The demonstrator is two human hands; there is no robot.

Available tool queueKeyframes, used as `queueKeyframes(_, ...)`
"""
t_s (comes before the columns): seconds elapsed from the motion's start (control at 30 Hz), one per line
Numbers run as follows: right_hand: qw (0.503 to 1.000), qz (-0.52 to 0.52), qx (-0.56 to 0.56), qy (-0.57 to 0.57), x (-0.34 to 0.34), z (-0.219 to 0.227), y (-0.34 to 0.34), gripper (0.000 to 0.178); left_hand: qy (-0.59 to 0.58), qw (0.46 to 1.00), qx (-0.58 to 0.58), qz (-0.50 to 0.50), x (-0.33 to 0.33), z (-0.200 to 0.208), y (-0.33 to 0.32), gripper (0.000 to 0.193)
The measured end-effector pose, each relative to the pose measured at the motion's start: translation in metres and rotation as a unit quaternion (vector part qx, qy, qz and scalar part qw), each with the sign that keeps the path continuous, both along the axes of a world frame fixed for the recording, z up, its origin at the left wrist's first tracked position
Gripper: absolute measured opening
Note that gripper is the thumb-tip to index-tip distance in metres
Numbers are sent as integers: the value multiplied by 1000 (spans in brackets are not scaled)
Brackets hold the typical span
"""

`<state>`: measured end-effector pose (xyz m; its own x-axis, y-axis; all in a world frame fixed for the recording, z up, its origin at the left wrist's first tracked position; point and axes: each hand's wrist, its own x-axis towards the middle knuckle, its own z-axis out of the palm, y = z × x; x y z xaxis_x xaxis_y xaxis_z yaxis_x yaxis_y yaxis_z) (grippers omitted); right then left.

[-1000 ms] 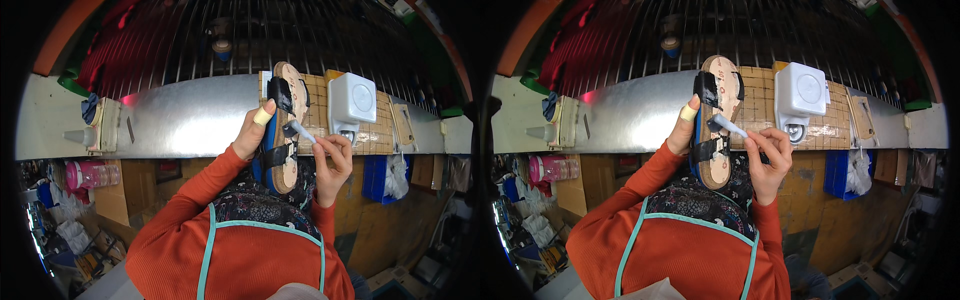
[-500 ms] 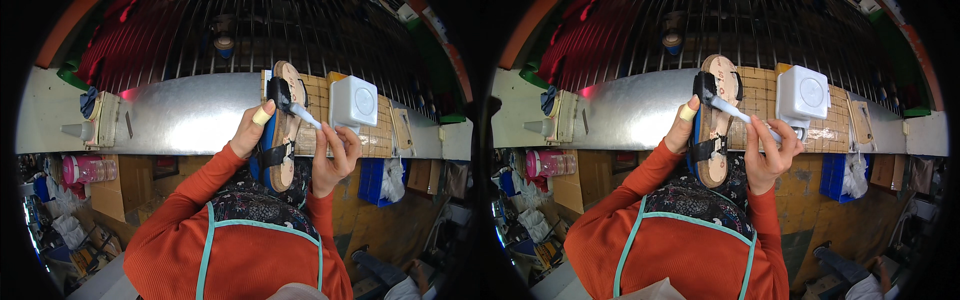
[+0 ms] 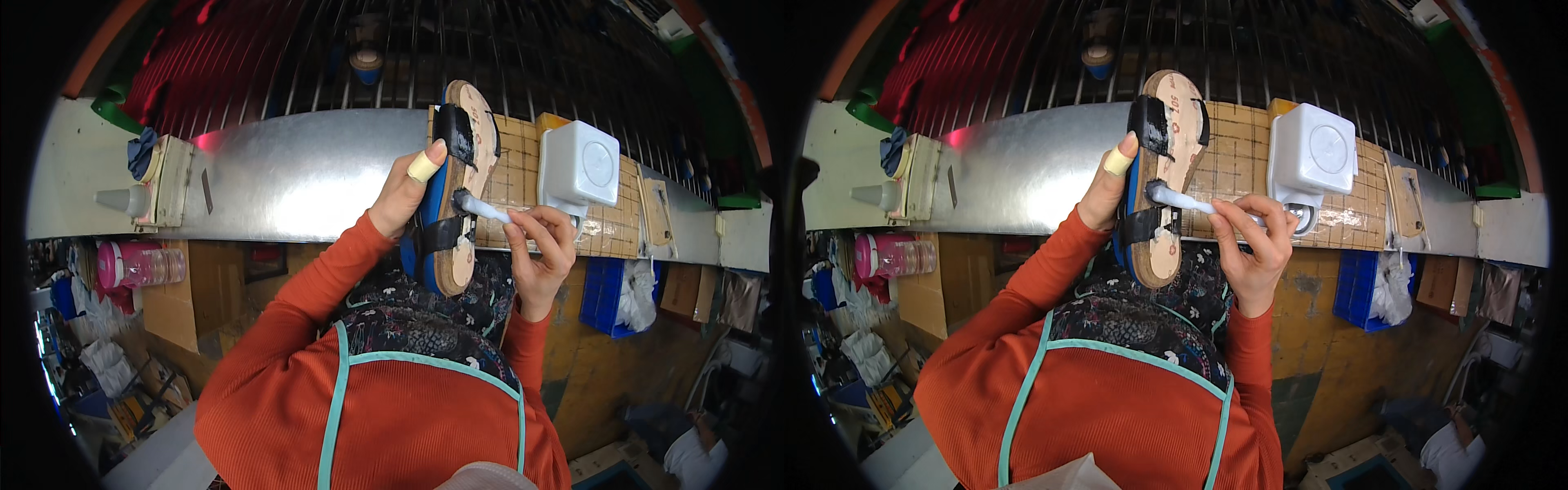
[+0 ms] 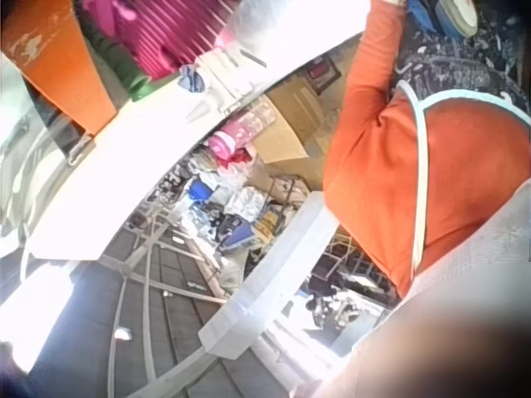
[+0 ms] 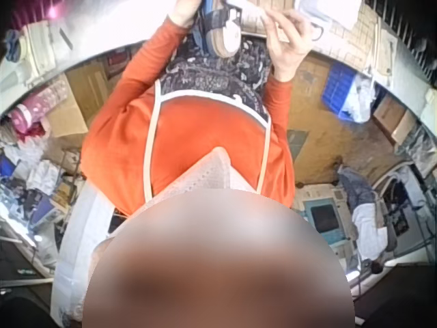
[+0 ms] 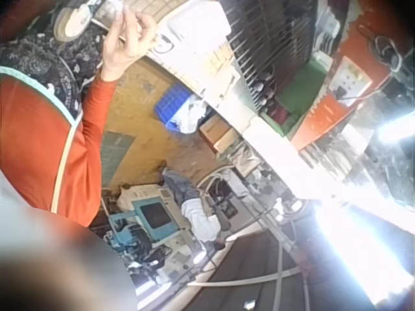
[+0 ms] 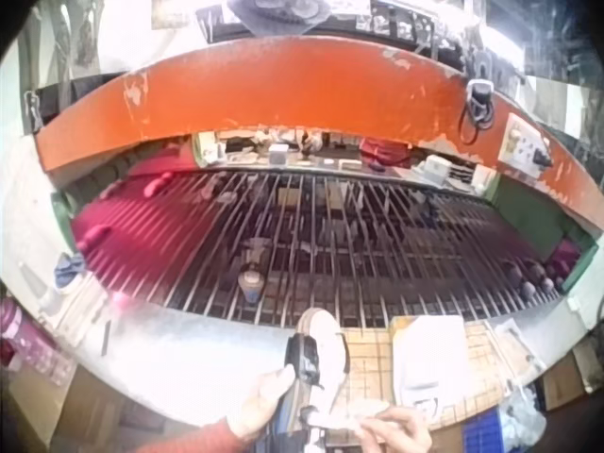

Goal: The person applies glue to the strap and sole edges of a blue and black sandal using a small brush. They repeatedly dip the brush into a white container and spread the adhesive along the strap and sole perimeter, then place the sandal on a metal rack and retrieve another sandal to continue the process.

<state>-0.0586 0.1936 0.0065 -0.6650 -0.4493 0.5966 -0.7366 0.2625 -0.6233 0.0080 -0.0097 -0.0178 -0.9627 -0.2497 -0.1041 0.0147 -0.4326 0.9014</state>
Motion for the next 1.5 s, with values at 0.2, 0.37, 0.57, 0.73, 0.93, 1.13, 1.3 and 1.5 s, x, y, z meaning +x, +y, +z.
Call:
queueKeyframes(0.2,1000,15,11,-7,0,1,3,18,5,1000,-31,2,-4,1,-6,71)
queueKeyframes(0.37,998,42,8,-41,-3,-1,6,19,-13,999,-37,-8,-5,6,-11,74)
queueKeyframes(0.57,996,56,-19,-71,4,-7,5,19,14,1000,18,-6,-13,7,-13,75)
queueKeyframes(0.73,996,70,-21,-59,7,-5,8,20,15,1000,21,12,-14,5,-16,73)
queueKeyframes(0.93,997,3,-57,-46,1,-2,3,22,16,1000,-9,-7,-13,4,-16,75)
queueKeyframes(1.13,999,48,-21,-15,2,1,5,23,28,999,-37,11,-12,8,-15,75)
queueKeyframes(1.3,997,80,16,4,0,6,13,23,24,999,-16,35,-11,11,-14,70)
queueKeyframes(1.5,999,23,-31,-37,-3,3,5,22,12,999,-41,-2,-12,9,-14,74)
